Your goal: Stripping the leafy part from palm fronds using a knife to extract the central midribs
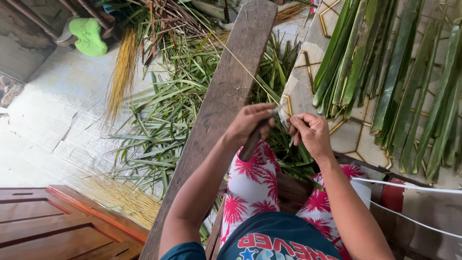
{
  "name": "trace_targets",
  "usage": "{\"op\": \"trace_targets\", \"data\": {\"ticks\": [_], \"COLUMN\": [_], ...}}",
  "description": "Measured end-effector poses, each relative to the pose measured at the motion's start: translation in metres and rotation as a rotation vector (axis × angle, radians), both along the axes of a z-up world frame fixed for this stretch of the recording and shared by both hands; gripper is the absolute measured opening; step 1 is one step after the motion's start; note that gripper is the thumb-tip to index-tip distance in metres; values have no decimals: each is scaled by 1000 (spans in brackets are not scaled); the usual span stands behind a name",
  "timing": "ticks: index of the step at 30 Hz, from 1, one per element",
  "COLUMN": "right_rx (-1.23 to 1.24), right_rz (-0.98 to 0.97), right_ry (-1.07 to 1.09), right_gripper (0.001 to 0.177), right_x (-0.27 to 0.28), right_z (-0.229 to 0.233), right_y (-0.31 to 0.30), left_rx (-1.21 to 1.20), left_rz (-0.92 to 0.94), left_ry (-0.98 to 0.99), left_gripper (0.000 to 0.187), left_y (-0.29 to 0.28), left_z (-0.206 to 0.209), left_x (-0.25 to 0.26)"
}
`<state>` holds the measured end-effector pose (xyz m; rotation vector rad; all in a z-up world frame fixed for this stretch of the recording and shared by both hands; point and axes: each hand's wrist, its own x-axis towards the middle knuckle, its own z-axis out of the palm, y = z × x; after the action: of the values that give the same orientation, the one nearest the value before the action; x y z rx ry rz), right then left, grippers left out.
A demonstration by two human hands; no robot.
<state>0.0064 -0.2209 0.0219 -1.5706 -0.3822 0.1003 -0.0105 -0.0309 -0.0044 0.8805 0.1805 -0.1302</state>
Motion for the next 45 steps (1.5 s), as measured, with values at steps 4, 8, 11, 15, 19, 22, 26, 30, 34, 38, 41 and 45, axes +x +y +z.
{"op": "trace_targets", "data": {"ticks": [4,8,11,15,19,22,26,30,34,38,41,45], "right_rx": [-2,-4,11,13,21,34,-51,-134,-209,-277,-303,-331], "right_rz": [4,16,14,14,-1,-25,-63,-64,-66,-110,-142,-155], "right_ry": [-6,4,6,-10,-11,-18,-66,-98,-136,-153,-190,-233], "right_gripper": [19,17,16,16,15,14,12,13,10,9,6,8], "right_x": [1,0,-3,-1,-2,-2,-2,0,-2,-6,-13,-27], "right_z": [-1,1,3,0,3,1,-1,-12,-13,-15,-14,-4], "right_y": [-2,-1,-1,-2,1,2,4,2,2,4,6,5], "left_rx": [-10,-23,-40,-155,-186,-102,236,373,403,334,317,292], "left_rz": [-98,-27,44,281,402,401,285,275,315,355,364,387], "left_ry": [11,8,4,-27,-25,7,-53,-74,-64,-77,-95,-115], "left_gripper": [26,24,24,23,21,14,33,31,26,24,22,20], "left_y": [-13,-2,15,33,29,9,-25,-42,-46,-50,-51,-45], "left_z": [-10,-15,-10,-16,-3,5,-7,-26,-21,-23,-27,-11], "left_x": [5,10,11,19,12,5,2,7,1,2,6,2]}}
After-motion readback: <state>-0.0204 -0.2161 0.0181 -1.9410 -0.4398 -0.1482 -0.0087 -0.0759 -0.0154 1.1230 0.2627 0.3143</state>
